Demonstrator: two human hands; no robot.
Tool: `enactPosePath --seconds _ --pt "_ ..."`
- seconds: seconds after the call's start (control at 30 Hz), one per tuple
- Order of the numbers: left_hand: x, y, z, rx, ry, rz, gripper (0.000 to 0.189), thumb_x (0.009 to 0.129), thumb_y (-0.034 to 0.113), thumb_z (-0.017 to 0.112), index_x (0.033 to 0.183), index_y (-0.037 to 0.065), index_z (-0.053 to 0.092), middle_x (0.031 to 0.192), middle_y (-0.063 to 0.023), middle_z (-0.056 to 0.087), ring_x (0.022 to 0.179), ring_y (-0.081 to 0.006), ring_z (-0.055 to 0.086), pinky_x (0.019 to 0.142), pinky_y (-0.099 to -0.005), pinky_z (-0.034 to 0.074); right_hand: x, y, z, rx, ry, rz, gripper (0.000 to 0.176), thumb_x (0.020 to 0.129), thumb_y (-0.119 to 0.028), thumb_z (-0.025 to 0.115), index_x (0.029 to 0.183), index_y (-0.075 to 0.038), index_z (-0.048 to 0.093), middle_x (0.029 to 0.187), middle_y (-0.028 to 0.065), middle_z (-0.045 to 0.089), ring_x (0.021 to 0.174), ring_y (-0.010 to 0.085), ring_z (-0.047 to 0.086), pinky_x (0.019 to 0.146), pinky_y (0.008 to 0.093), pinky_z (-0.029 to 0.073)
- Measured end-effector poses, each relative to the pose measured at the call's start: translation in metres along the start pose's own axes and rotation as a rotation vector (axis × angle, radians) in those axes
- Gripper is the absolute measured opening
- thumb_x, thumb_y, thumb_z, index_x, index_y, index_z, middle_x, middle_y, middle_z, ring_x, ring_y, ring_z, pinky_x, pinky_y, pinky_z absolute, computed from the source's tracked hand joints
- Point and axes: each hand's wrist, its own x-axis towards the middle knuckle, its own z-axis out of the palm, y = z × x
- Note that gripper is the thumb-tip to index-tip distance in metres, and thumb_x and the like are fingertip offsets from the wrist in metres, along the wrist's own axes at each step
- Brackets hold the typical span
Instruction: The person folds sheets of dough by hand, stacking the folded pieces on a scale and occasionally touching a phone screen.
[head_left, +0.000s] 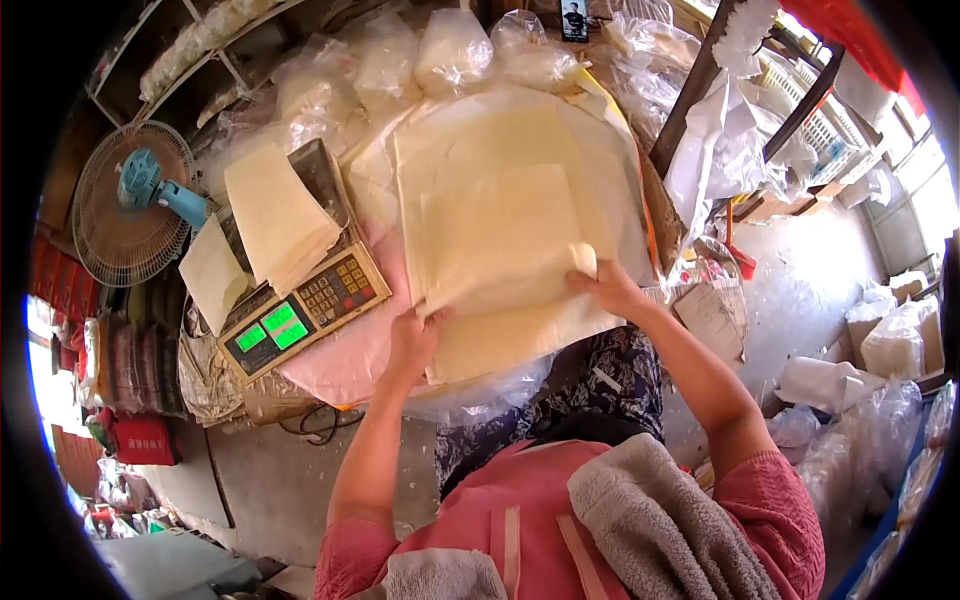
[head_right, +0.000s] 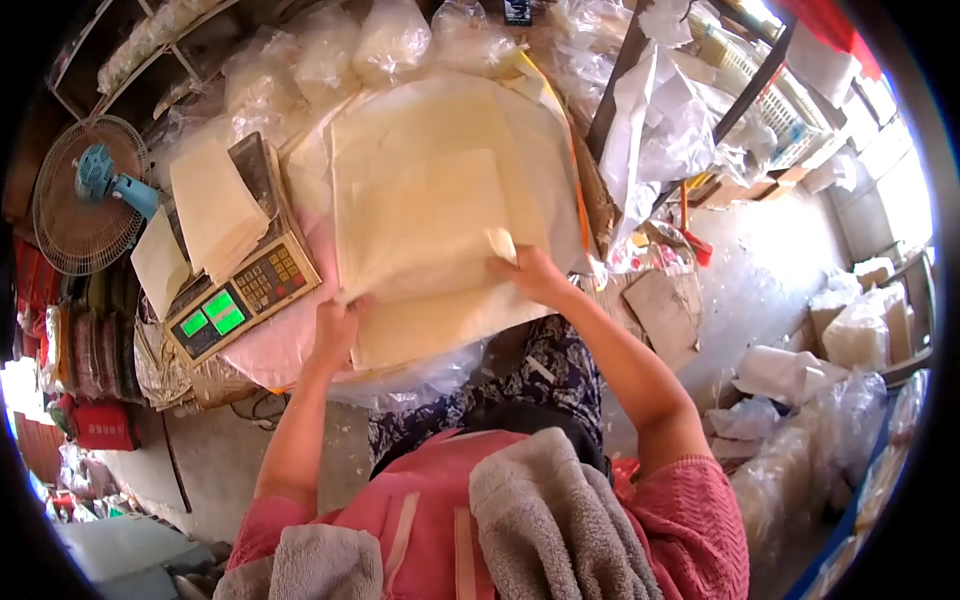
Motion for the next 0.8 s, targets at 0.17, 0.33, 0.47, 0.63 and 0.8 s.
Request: enactPosePath --seconds 0.17,0.33,0.47,0.63,0.8 --pt "0.030 0.024 0.017 0.081 0.276 -0.004 0.043 0.084 0.021 0.065 0.118 -0.001 0.052 0.107 -0.0202 0.060 0.095 -0.0333 0.061 0.074 -0.0352 0.049 0.032 0.005 0.009 -0.060 0.150 0.019 0.046 0.084 -0.033 0.060 0.114 0.001 0.057 0.104 0.0229 0.063 0.098 0.0313 0.061 0.083 0.0379 0.046" --pt "0.047 0.009 0.033 0.892 0.297 0.622 0.061 0.081 0.032 0.066 0.131 0.005 0.043 0.138 -0.0187 0.038 0.125 -0.0376 0.040 0.098 -0.0479 0.036 0.034 -0.006 0.012 -0.165 0.273 0.020 0.048 0.081 -0.030 0.062 0.113 0.004 0.053 0.102 0.0238 0.062 0.099 0.0335 0.060 0.085 0.0392 0.045" --pt "0.030 0.026 0.044 0.906 0.066 0.494 0.070 0.083 0.047 0.059 0.137 0.009 0.037 0.141 -0.0172 0.035 0.129 -0.0383 0.033 0.105 -0.0515 0.026 0.035 -0.009 0.006 -0.216 0.234 -0.006 0.068 0.077 -0.037 0.067 0.130 -0.003 0.042 0.117 0.0240 0.055 0.107 0.0368 0.055 0.090 0.0409 0.043" --pt "0.045 0.013 0.035 0.915 -0.045 0.510 0.071 0.083 0.047 0.059 0.140 0.011 0.035 0.144 -0.0165 0.032 0.131 -0.0384 0.031 0.107 -0.0489 0.025 0.007 -0.058 -0.006 -0.824 0.263 -0.555 0.090 0.073 -0.047 0.070 0.144 -0.015 0.024 0.145 0.0175 0.029 0.134 0.0341 0.028 0.107 0.0518 0.026" --pt "0.062 0.014 0.014 0.887 -0.196 0.534 0.058 0.080 0.026 0.065 0.132 0.013 0.045 0.138 -0.0141 0.042 0.123 -0.0353 0.043 0.101 -0.0428 0.036 0.013 -0.042 -0.025 -0.938 -0.139 -0.454 0.082 0.075 -0.043 0.069 0.142 -0.016 0.031 0.148 0.0114 0.027 0.139 0.0316 0.016 0.110 0.0548 0.018"
